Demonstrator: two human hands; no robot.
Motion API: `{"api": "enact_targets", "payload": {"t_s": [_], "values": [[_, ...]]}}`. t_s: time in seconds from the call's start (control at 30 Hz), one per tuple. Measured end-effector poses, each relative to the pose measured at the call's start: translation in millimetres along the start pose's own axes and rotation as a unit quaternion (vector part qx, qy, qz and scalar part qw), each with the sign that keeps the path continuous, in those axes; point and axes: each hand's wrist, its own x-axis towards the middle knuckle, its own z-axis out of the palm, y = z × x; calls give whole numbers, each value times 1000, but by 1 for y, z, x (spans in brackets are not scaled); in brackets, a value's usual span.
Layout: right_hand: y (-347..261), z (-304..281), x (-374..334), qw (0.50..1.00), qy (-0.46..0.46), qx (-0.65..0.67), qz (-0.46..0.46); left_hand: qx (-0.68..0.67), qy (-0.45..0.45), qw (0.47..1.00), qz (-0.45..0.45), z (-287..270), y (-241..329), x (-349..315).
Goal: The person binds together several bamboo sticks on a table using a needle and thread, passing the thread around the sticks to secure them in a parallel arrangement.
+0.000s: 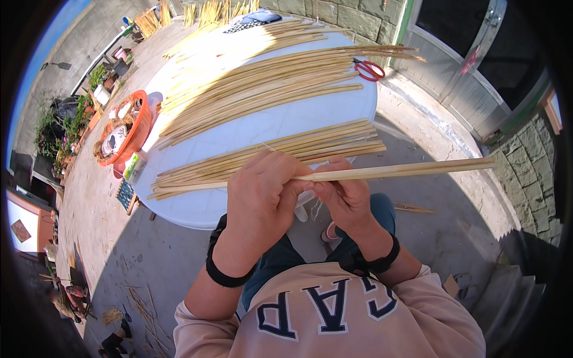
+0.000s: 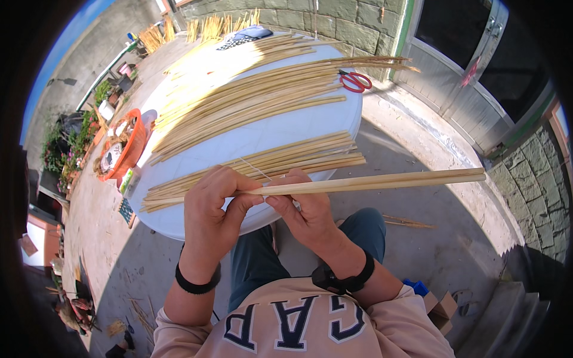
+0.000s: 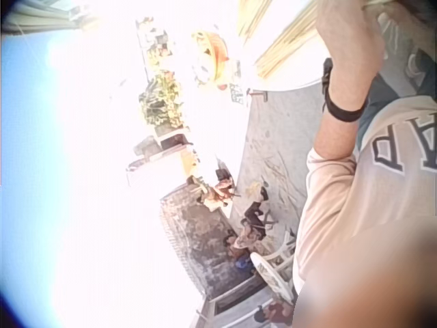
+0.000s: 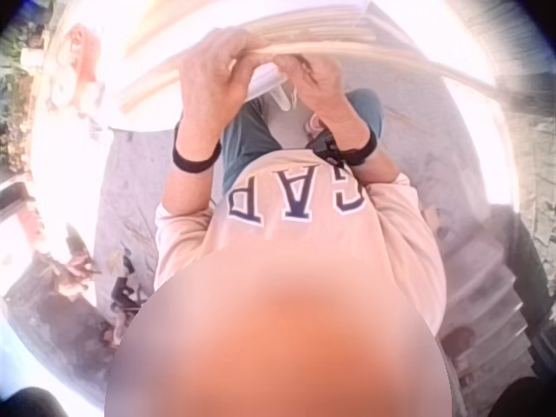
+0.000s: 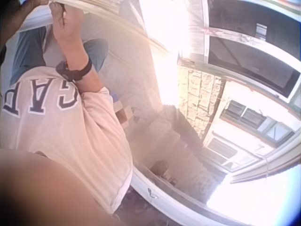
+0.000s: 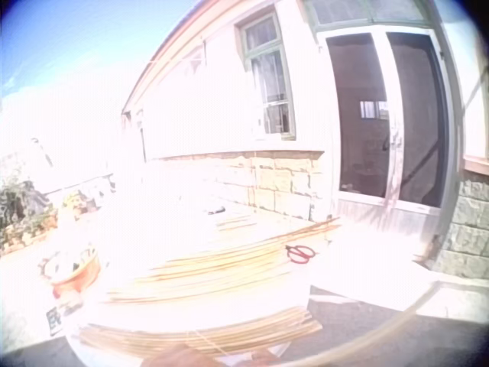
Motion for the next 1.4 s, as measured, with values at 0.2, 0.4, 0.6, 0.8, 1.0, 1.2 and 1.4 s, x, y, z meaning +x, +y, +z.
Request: {"api": "enact_targets", "payload": {"t_s": [0.2,0.4,0.6,0.8,1.0,1.2,1.4], "values": [[-12,1,-7,999,4,18,45,-123,-18,985,-121,2,-6,-4],[-15,3,-9,996,20,26,79,-145,-23,974,-172,2,-4,-4],[-18,4,-7,995,33,36,81,-156,-39,964,-212,2,-5,-3],[-20,5,-3,995,31,24,95,-179,-49,953,-239,5,-8,-2],[-18,6,-3,991,25,50,118,-196,-53,949,-241,5,-13,-3],[-16,6,-3,990,23,50,130,-223,-49,943,-241,7,-16,-2],[-14,9,-4,984,16,83,159,-198,-43,951,-232,7,-17,-4]]}}
